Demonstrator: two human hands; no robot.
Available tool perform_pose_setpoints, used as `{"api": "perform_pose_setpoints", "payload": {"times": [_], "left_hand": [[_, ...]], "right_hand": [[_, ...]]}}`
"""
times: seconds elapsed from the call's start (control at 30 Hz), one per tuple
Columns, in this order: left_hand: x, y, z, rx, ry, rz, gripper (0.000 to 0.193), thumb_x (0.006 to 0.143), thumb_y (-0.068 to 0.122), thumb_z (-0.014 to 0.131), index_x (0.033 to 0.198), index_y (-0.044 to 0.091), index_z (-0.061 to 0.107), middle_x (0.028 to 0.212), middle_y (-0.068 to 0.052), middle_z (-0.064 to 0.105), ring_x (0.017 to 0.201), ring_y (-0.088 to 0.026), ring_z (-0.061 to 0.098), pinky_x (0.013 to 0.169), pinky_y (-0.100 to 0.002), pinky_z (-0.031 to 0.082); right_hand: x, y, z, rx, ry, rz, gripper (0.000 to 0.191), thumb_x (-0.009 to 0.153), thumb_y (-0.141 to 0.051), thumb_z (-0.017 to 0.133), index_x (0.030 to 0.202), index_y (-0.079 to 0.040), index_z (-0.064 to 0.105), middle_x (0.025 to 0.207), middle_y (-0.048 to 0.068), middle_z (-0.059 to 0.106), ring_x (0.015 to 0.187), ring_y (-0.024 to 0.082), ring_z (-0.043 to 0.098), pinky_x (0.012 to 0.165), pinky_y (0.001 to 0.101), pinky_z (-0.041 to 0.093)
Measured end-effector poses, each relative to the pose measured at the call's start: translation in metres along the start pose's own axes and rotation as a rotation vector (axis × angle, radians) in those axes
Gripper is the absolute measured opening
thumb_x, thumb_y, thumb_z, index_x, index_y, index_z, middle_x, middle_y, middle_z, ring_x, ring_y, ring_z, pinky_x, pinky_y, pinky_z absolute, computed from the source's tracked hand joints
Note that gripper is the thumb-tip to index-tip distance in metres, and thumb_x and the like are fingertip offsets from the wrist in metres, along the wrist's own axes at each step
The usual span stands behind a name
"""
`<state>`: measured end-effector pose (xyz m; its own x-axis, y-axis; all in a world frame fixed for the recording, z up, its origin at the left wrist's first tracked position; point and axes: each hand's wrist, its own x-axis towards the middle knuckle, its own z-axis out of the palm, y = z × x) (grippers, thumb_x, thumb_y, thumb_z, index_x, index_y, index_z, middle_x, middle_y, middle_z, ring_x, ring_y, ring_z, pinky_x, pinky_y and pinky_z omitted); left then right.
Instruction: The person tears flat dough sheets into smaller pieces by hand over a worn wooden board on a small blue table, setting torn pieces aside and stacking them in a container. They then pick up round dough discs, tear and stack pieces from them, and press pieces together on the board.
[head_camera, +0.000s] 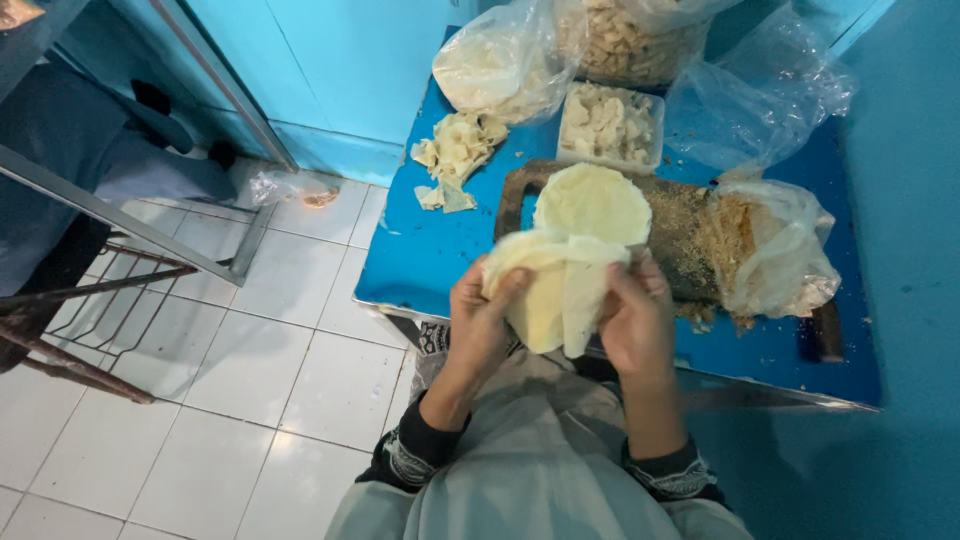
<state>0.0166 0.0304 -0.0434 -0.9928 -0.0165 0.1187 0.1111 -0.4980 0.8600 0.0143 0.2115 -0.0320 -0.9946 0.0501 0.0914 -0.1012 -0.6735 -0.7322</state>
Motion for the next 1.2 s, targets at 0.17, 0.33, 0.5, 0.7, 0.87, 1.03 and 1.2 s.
{"api": "perform_pose_setpoints", "payload": {"times": [0.17,0.33,0.5,0.7,0.87,1.03,1.2], "left_hand": [[-0.009,-0.006,-0.002,0.057,-0.032,0.096,0.023,0.099,0.006,0.068,0.122,0.005,0.065,0.112,0.001,0.069,0.101,-0.006,0.062,0.086,-0.023,0.053],[-0.015,0.005,-0.004,0.069,-0.035,0.191,0.025,0.105,0.014,0.065,0.127,0.003,0.063,0.118,-0.005,0.069,0.104,-0.010,0.064,0.089,-0.026,0.053],[-0.005,0.019,-0.017,-0.390,0.186,0.039,0.024,0.103,0.017,0.063,0.121,0.003,0.058,0.113,-0.011,0.070,0.098,-0.018,0.071,0.084,-0.036,0.061],[0.005,0.043,-0.058,-0.402,0.351,0.260,0.022,0.106,0.017,0.060,0.122,0.002,0.057,0.114,-0.014,0.069,0.097,-0.023,0.073,0.082,-0.040,0.063],[0.005,0.040,-0.063,-0.391,0.360,0.247,0.024,0.105,0.016,0.060,0.123,0.002,0.058,0.113,-0.012,0.069,0.098,-0.022,0.073,0.083,-0.039,0.062],[0.004,0.031,-0.054,-0.388,0.312,0.207,0.024,0.105,0.016,0.061,0.124,0.002,0.057,0.115,-0.011,0.069,0.100,-0.020,0.071,0.086,-0.036,0.060],[0.002,0.031,-0.059,-0.373,0.323,0.196,0.024,0.105,0.017,0.062,0.124,0.002,0.058,0.115,-0.010,0.069,0.101,-0.019,0.071,0.087,-0.035,0.060]], "right_hand": [[-0.005,0.001,0.006,0.104,0.029,0.184,0.048,0.091,-0.023,0.064,0.135,-0.006,0.058,0.125,0.009,0.070,0.114,0.023,0.069,0.096,0.0410,0.054],[0.000,0.019,-0.003,-0.175,-0.016,0.069,0.060,0.096,-0.019,0.079,0.145,0.002,0.050,0.131,0.012,0.064,0.118,0.024,0.063,0.102,0.0426,0.052],[0.018,-0.005,-0.036,0.079,0.104,0.309,0.063,0.089,-0.036,0.077,0.138,-0.003,0.056,0.125,0.012,0.070,0.112,0.025,0.069,0.096,0.0428,0.057],[0.040,-0.076,-0.059,0.088,0.146,0.013,0.054,0.098,-0.037,0.072,0.141,-0.008,0.056,0.132,0.009,0.069,0.119,0.024,0.069,0.100,0.0393,0.060],[0.085,-0.107,-0.046,-0.369,0.148,-0.473,0.027,0.107,-0.010,0.075,0.131,-0.003,0.065,0.119,0.007,0.072,0.105,0.021,0.069,0.090,0.0372,0.058],[0.086,-0.051,-0.011,-1.634,-0.282,-0.734,0.023,0.085,0.000,0.071,0.105,-0.010,0.077,0.104,0.008,0.074,0.095,0.030,0.070,0.083,0.0429,0.056],[0.064,-0.040,0.006,-1.765,-0.374,-0.741,0.027,0.081,0.000,0.071,0.103,-0.012,0.079,0.105,0.006,0.076,0.099,0.030,0.070,0.085,0.0419,0.056]]}}
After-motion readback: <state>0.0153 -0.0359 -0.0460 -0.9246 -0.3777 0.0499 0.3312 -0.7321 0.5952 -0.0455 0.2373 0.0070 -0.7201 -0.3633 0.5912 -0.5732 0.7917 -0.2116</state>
